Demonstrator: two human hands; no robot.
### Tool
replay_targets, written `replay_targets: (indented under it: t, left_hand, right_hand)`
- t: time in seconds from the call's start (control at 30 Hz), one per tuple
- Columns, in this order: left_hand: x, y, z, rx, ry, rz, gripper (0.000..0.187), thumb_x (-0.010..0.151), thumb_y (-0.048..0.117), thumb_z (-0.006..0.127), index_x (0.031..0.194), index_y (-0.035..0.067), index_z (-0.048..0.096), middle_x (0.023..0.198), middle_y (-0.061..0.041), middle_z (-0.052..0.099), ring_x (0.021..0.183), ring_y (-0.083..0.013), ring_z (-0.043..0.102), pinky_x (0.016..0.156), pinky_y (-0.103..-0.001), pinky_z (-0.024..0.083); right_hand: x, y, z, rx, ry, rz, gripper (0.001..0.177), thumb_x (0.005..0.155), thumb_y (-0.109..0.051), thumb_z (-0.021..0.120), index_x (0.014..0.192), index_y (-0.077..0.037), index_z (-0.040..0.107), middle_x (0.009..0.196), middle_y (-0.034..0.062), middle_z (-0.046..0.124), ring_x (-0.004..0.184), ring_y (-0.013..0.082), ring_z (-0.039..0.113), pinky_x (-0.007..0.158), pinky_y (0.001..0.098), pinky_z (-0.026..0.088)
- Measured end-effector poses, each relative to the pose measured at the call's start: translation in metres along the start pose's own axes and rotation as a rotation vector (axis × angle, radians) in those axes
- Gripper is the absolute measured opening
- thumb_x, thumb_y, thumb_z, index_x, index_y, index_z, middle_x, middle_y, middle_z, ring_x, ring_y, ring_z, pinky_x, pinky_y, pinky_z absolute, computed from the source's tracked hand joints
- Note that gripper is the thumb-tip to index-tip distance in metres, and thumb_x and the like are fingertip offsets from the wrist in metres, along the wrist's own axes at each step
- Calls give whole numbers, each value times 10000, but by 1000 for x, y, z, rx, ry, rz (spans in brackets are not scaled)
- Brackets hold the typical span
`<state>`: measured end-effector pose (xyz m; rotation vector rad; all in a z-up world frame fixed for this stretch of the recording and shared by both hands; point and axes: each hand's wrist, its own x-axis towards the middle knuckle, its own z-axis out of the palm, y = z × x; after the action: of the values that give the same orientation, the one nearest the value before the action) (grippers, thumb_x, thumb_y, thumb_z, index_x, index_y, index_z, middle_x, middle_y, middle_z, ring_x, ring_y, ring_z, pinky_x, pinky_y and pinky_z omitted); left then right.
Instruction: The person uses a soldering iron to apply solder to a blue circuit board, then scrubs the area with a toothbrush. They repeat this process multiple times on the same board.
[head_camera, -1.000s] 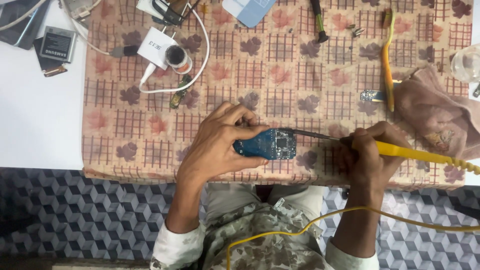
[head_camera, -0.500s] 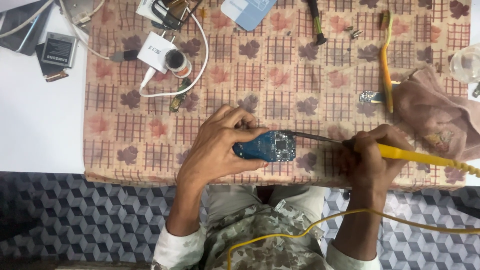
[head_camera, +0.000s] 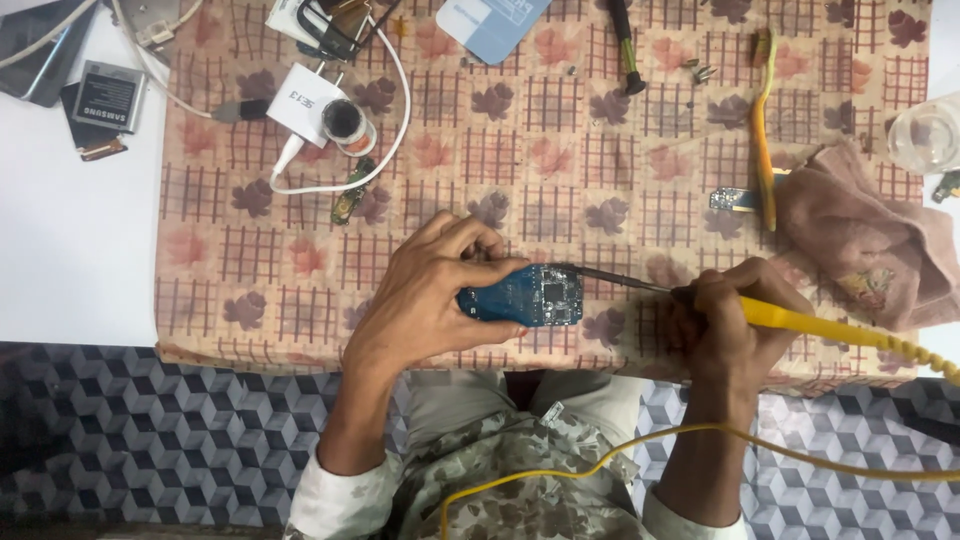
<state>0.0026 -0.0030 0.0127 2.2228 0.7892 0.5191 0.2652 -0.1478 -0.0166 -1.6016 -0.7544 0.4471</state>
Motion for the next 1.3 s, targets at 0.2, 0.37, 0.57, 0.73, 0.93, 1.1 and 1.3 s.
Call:
replay_targets:
  t: [0.2, 0.37, 0.57, 0.73, 0.93, 1.1, 1.3]
  left_hand:
    - [0, 1, -1, 3, -19, -23, 569, 551, 342, 948, 1083, 185, 822, 1032, 12, 642, 955, -201, 542, 857, -362, 492]
    - [-2, -1, 0, -12, -21, -16, 575, 567, 337, 947, 1106, 184, 818, 1042, 17, 646, 964, -196, 545, 873, -355, 498]
    - [-1, -2, 2, -6, -23, -19, 581, 547, 339, 954, 1092, 186, 821, 1041, 16, 648, 967, -196, 545, 874, -364, 496]
    - [-1, -2, 2, 3, -17, -5, 575, 562, 347, 954, 1097, 186, 819, 1054, 15, 643, 981, -195, 545, 881, -370, 497]
    - [-2, -1, 3, -7, -13, -13, 571, 546, 346, 954, 1082, 199, 823, 1051, 20, 654, 985, -198, 551, 901, -370, 498]
    - [-4, -2, 1, 5, -22, -5, 605, 582, 363, 951, 1145, 196, 806, 1067, 10, 650, 1006, -205, 551, 908, -367, 503]
    - [-2, -1, 1, 41, -25, -23, 636, 571, 392, 956, 1155, 198, 794, 1080, -8, 663, 1032, -221, 573, 919, -387, 489]
  right_hand:
    - [3, 0, 3, 5, -25, -27, 217, 875, -142, 640, 730, 13, 592, 711, 52, 587, 638, 114, 504, 662, 271, 422]
    - [4, 5, 3, -42, -11, -38, 186, 858, -149, 621, 740, -10, 584, 696, 51, 567, 554, 108, 461, 594, 274, 373]
    - [1, 4, 3, 34, 0, -42, 222, 901, -118, 625, 718, 1, 587, 662, 43, 554, 588, 105, 477, 631, 278, 407]
    - [2, 4, 2, 1, 44, 24, 181, 856, -114, 633, 713, -11, 590, 652, 38, 542, 546, 112, 447, 526, 273, 377]
    - [7, 8, 2, -13, 15, -126, 179, 908, -63, 624, 745, 10, 604, 674, 62, 530, 599, 120, 474, 593, 271, 423]
    - [3, 10, -1, 335, 70, 86, 165, 888, -81, 600, 754, -20, 526, 633, 66, 495, 440, 115, 397, 380, 260, 352]
    - [6, 12, -9, 436, 20, 45, 141, 928, -87, 544, 841, 19, 575, 680, 128, 573, 463, 137, 461, 483, 273, 420]
